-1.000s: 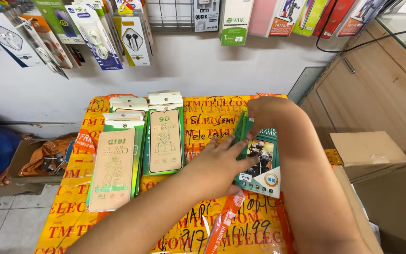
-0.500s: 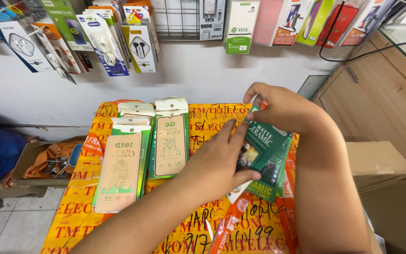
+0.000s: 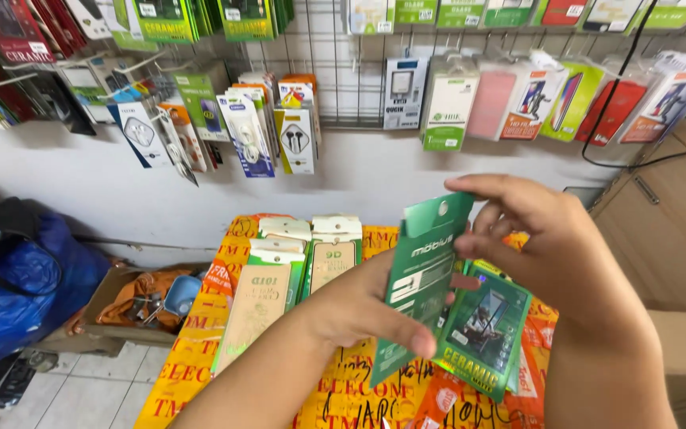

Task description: The person takes packaged phone screen protectors from a cardboard box and hangs them on a wall display rack, then arranges and opens other packaged screen protectors on the table, stacking them by type.

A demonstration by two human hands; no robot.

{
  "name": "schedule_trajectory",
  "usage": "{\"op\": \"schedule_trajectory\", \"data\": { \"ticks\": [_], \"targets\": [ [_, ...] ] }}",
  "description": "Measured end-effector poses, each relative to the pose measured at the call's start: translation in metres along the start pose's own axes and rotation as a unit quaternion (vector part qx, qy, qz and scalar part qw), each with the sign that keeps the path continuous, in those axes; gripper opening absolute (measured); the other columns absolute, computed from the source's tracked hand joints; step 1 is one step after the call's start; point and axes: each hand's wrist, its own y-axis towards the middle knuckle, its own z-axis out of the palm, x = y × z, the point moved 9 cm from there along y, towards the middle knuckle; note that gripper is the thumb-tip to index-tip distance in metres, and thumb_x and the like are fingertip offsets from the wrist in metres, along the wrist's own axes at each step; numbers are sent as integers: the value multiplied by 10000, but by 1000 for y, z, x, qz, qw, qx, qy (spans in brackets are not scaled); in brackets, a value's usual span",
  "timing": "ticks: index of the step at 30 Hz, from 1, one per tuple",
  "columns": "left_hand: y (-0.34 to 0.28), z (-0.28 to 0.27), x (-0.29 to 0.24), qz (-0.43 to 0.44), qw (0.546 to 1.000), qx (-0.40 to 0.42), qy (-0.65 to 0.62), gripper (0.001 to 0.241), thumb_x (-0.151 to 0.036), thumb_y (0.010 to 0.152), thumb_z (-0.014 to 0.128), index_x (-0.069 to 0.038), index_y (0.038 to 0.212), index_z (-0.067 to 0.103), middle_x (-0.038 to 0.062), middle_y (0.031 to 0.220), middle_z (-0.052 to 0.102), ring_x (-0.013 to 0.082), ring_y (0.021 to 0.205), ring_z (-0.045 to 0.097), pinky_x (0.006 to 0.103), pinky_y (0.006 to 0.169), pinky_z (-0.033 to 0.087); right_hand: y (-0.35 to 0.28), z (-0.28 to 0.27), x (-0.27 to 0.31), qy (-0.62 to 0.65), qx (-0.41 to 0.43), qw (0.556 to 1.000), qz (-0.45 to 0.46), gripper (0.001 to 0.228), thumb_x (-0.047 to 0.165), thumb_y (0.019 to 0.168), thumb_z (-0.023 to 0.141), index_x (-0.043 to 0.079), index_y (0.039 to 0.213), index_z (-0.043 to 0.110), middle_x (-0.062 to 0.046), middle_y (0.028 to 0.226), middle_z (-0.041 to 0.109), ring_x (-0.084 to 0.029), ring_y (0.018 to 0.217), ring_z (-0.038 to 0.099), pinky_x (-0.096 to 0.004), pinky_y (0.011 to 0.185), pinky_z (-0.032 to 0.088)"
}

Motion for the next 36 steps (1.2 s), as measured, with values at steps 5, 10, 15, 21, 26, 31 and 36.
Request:
{"op": "schedule_trajectory", "data": {
  "ticks": [5,10,15,21,26,31,36],
  "targets": [
    [-12,21,-28,-13,966,115,-232,1115,-260,674,991,-48,1581,379,115,1522,533,318,1459,520,451,1201,427,-11,6,48,-192,-42,976,-95,575,46,697,839,114,1251,700,-28,708,543,-116,597,513,-265,553,459],
    [-13,15,-25,13,974,109,-199,1015,-287,762,964,-9,1568,413,173,1448,573,312,1330,591,447,1147,483,-19,4,55,-185,-51,975,-116,539,40,719,823,110,1242,714,-25,718,562,-118,589,517,-262,551,464],
    [-15,16,-21,35,987,114,-105,999,-292,800,971,5,1583,426,173,1348,596,247,1186,627,392,1073,510,-31,-1,60,-169,-57,974,-136,492,53,728,815,104,1210,734,-19,770,662,-106,582,555,-253,549,482],
    [-20,23,-20,15,984,167,-55,938,-252,812,969,4,1543,440,92,1307,592,171,1186,577,325,1104,464,-50,-12,41,-124,-69,981,-134,180,18,861,755,25,1041,751,-31,806,689,-128,706,625,-260,610,518],
    [-21,16,-28,29,971,145,187,824,-290,779,935,19,1454,577,69,1346,688,147,1266,635,322,1186,488,-63,-25,51,-33,-154,976,-149,170,42,866,807,16,934,653,-68,937,670,-173,868,621,-289,801,516],
    [-19,9,-35,45,951,111,286,760,-326,740,931,0,1362,638,78,1286,729,151,1202,685,317,1086,533,-60,-8,108,-188,-80,950,-234,257,192,749,838,147,963,703,-90,1259,577,-283,1256,518,-401,1030,468],
    [-17,10,-31,54,939,108,321,720,-327,737,928,-12,1324,655,83,1244,743,146,1159,698,319,1035,544,-57,16,112,-304,-13,920,-249,307,239,749,805,230,1053,759,-96,1430,529,-380,1451,375,-497,1117,400]
  ]
}}
